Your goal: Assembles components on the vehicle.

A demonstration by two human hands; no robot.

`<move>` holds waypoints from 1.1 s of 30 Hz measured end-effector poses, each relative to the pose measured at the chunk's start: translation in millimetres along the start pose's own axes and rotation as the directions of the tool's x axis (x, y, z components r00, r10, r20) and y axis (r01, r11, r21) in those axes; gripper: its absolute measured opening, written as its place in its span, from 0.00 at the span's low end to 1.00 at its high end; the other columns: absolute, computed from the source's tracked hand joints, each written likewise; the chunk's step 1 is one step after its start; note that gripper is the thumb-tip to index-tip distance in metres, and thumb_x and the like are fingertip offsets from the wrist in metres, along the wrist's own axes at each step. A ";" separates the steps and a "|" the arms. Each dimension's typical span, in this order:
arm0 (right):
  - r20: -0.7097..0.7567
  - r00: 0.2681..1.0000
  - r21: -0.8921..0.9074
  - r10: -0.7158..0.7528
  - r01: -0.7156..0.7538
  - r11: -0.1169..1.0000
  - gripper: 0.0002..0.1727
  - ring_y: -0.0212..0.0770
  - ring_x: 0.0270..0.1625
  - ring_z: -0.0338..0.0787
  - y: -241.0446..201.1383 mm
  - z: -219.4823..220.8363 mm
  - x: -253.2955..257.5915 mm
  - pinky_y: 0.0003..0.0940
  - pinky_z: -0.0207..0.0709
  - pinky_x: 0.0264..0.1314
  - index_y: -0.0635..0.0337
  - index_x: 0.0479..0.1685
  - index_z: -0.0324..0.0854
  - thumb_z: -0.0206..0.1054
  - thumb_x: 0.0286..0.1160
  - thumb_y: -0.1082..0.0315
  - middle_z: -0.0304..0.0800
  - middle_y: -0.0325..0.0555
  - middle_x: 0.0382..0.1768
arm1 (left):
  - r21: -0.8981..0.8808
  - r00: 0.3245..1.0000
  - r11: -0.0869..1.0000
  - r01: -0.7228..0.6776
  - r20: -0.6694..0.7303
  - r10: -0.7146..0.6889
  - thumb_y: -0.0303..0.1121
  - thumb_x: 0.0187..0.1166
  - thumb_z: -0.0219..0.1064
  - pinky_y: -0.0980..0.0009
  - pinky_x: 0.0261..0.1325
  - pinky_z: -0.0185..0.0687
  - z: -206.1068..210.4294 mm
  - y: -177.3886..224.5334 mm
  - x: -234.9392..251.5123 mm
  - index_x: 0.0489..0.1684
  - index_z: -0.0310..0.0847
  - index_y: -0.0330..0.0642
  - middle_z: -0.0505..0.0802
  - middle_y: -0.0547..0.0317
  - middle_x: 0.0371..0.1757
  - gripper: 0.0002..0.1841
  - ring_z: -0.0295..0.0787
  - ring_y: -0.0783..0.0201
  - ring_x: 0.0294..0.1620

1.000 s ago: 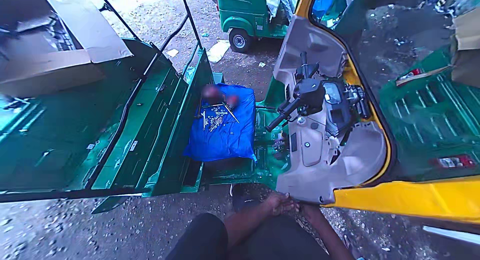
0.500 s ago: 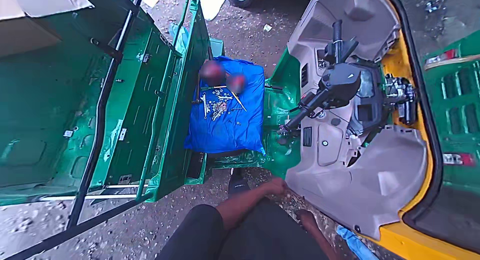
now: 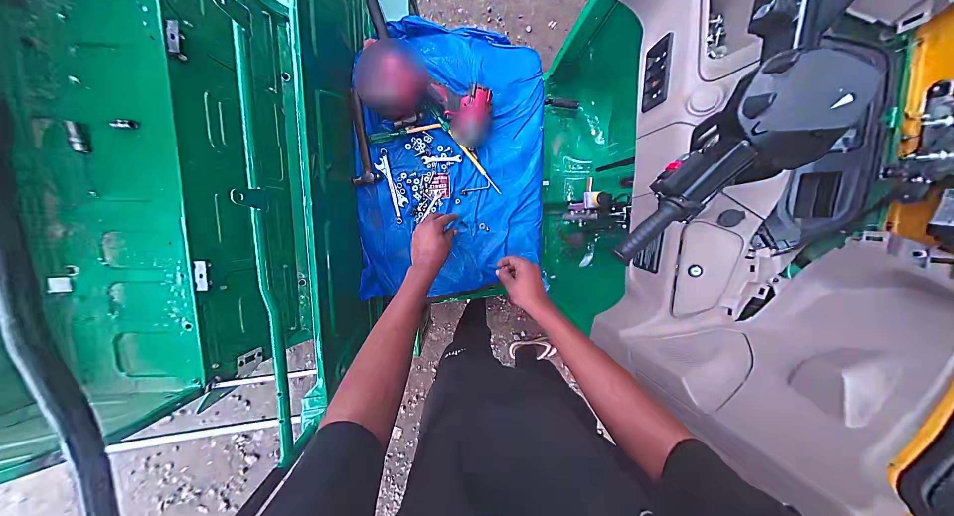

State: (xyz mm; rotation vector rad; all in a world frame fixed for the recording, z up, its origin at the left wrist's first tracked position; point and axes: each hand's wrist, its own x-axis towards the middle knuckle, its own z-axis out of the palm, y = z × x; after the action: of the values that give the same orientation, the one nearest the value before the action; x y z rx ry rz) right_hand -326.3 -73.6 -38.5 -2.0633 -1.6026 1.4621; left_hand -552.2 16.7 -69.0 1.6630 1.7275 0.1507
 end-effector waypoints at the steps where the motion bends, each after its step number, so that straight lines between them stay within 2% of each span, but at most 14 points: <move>1: -0.066 0.996 -0.018 -0.057 0.056 0.998 0.11 0.41 0.45 0.93 -10.1 2.5 18.5 0.42 0.89 0.55 0.57 0.56 0.89 0.68 0.80 0.67 0.94 0.47 0.46 | 0.021 0.999 0.999 -0.025 0.045 0.024 0.30 0.81 0.69 0.40 0.69 0.81 2.1 -2.7 5.0 0.67 0.89 0.56 0.90 0.51 0.68 0.18 0.88 0.46 0.67; 3: -0.123 0.983 -0.077 -0.137 0.128 0.989 0.15 0.46 0.51 0.93 -24.3 5.7 55.1 0.46 0.88 0.60 0.56 0.62 0.88 0.69 0.79 0.69 0.92 0.50 0.54 | 0.079 0.990 0.994 -0.080 0.121 0.071 0.32 0.80 0.69 0.39 0.70 0.81 7.7 -8.4 14.8 0.68 0.88 0.59 0.90 0.53 0.70 0.18 0.86 0.46 0.70; 6: -0.112 0.980 -0.191 -0.163 0.140 0.972 0.20 0.47 0.59 0.91 -22.1 14.0 91.0 0.48 0.86 0.64 0.54 0.70 0.86 0.69 0.80 0.64 0.89 0.50 0.63 | 0.131 0.986 0.986 -0.107 0.142 0.088 0.36 0.84 0.66 0.41 0.70 0.81 20.9 -12.9 20.4 0.63 0.91 0.57 0.90 0.54 0.68 0.14 0.84 0.45 0.71; 8: -0.112 0.979 -0.276 -0.171 0.134 0.952 0.19 0.47 0.66 0.89 -19.2 21.6 101.5 0.48 0.83 0.69 0.52 0.70 0.87 0.68 0.82 0.62 0.89 0.49 0.65 | 0.140 0.988 0.985 -0.100 0.129 0.082 0.37 0.86 0.64 0.43 0.70 0.81 23.8 -14.0 20.2 0.59 0.90 0.51 0.91 0.51 0.65 0.12 0.85 0.44 0.69; 10: -0.104 0.979 -0.333 -0.176 0.133 0.934 0.17 0.48 0.66 0.88 -17.9 27.2 104.7 0.48 0.83 0.69 0.52 0.66 0.89 0.66 0.83 0.63 0.89 0.49 0.63 | 0.104 0.993 0.992 -0.074 0.096 0.064 0.36 0.87 0.62 0.45 0.70 0.82 26.8 -17.6 12.1 0.58 0.89 0.46 0.91 0.47 0.61 0.13 0.87 0.45 0.67; 13: -0.065 0.982 -0.368 -0.180 0.144 0.919 0.14 0.49 0.64 0.89 -23.8 25.5 111.4 0.49 0.84 0.68 0.53 0.59 0.92 0.66 0.83 0.64 0.90 0.48 0.60 | -0.096 0.999 0.995 0.023 0.036 -0.019 0.36 0.87 0.61 0.46 0.71 0.83 25.3 -22.0 -2.2 0.60 0.88 0.41 0.93 0.46 0.58 0.14 0.90 0.48 0.63; 15: -0.035 0.986 -0.379 -0.165 0.140 0.915 0.11 0.50 0.63 0.90 -27.5 23.6 112.7 0.50 0.85 0.66 0.53 0.55 0.92 0.66 0.81 0.66 0.90 0.49 0.59 | -0.274 0.998 0.960 0.063 -0.002 -0.066 0.37 0.86 0.64 0.51 0.65 0.87 24.9 -21.7 -17.1 0.57 0.89 0.42 0.96 0.52 0.51 0.13 0.94 0.56 0.54; 18: 0.018 0.989 -0.392 -0.144 0.140 0.909 0.08 0.56 0.62 0.87 -34.7 24.5 115.7 0.53 0.84 0.65 0.60 0.49 0.88 0.66 0.79 0.70 0.87 0.56 0.54 | -0.593 0.982 0.787 0.169 0.037 -0.183 0.36 0.84 0.69 0.58 0.50 0.93 24.6 -14.7 -38.8 0.54 0.90 0.42 0.97 0.57 0.44 0.10 0.95 0.63 0.40; 20: 0.055 0.983 -0.414 -0.174 0.180 0.892 0.10 0.59 0.63 0.87 -35.1 23.0 118.1 0.54 0.83 0.67 0.63 0.50 0.87 0.63 0.82 0.70 0.87 0.60 0.54 | -0.705 0.976 0.683 0.192 0.064 -0.209 0.33 0.84 0.69 0.61 0.46 0.95 23.3 -8.5 -44.6 0.51 0.90 0.42 0.97 0.58 0.42 0.08 0.95 0.64 0.37; 22: 0.074 0.983 -0.323 -0.169 0.184 0.928 0.10 0.55 0.57 0.90 -35.0 16.7 117.6 0.53 0.85 0.63 0.64 0.50 0.86 0.64 0.81 0.69 0.88 0.58 0.50 | -0.706 0.976 0.683 0.187 0.058 -0.208 0.33 0.84 0.69 0.62 0.45 0.94 22.8 -2.9 -49.3 0.51 0.90 0.43 0.97 0.59 0.40 0.07 0.95 0.65 0.36; 25: 0.133 0.988 0.163 -0.076 0.054 0.985 0.07 0.43 0.33 0.94 -44.4 10.1 107.8 0.43 0.92 0.39 0.62 0.43 0.86 0.72 0.75 0.68 0.93 0.48 0.35 | -0.736 0.979 0.657 0.164 0.040 -0.200 0.33 0.84 0.69 0.62 0.47 0.95 24.7 0.3 -57.5 0.52 0.90 0.43 0.97 0.59 0.41 0.08 0.95 0.65 0.37; 26: 0.191 0.979 0.341 -0.072 0.003 0.940 0.07 0.43 0.31 0.93 -46.6 9.6 100.2 0.43 0.92 0.37 0.66 0.43 0.86 0.73 0.74 0.71 0.93 0.50 0.35 | -0.774 0.979 0.615 0.151 0.032 -0.201 0.32 0.84 0.69 0.62 0.48 0.95 27.5 1.6 -61.8 0.52 0.90 0.41 0.97 0.58 0.42 0.08 0.96 0.64 0.38; 28: 0.271 0.959 0.538 -0.088 -0.075 0.840 0.06 0.44 0.31 0.92 -48.3 12.3 78.1 0.42 0.92 0.36 0.70 0.44 0.84 0.72 0.73 0.77 0.91 0.53 0.34 | -0.854 0.981 0.508 0.116 0.019 -0.193 0.29 0.83 0.69 0.59 0.52 0.96 33.3 2.5 -76.2 0.52 0.89 0.37 0.97 0.54 0.45 0.08 0.97 0.60 0.41; 33: 0.246 0.968 0.665 -0.048 -0.133 0.735 0.05 0.43 0.31 0.91 -49.2 9.6 38.8 0.40 0.90 0.37 0.69 0.45 0.84 0.71 0.76 0.77 0.91 0.54 0.35 | -0.942 0.983 0.322 0.095 0.038 -0.179 0.23 0.82 0.67 0.53 0.55 0.96 38.2 6.9 -98.6 0.53 0.87 0.29 0.96 0.45 0.47 0.08 0.97 0.52 0.44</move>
State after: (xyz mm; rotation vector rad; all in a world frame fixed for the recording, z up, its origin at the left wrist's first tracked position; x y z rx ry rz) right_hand -367.8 -25.8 -35.8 -1.5308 -0.8460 1.9992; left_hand -534.5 -86.5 -52.9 0.5864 1.3162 0.9708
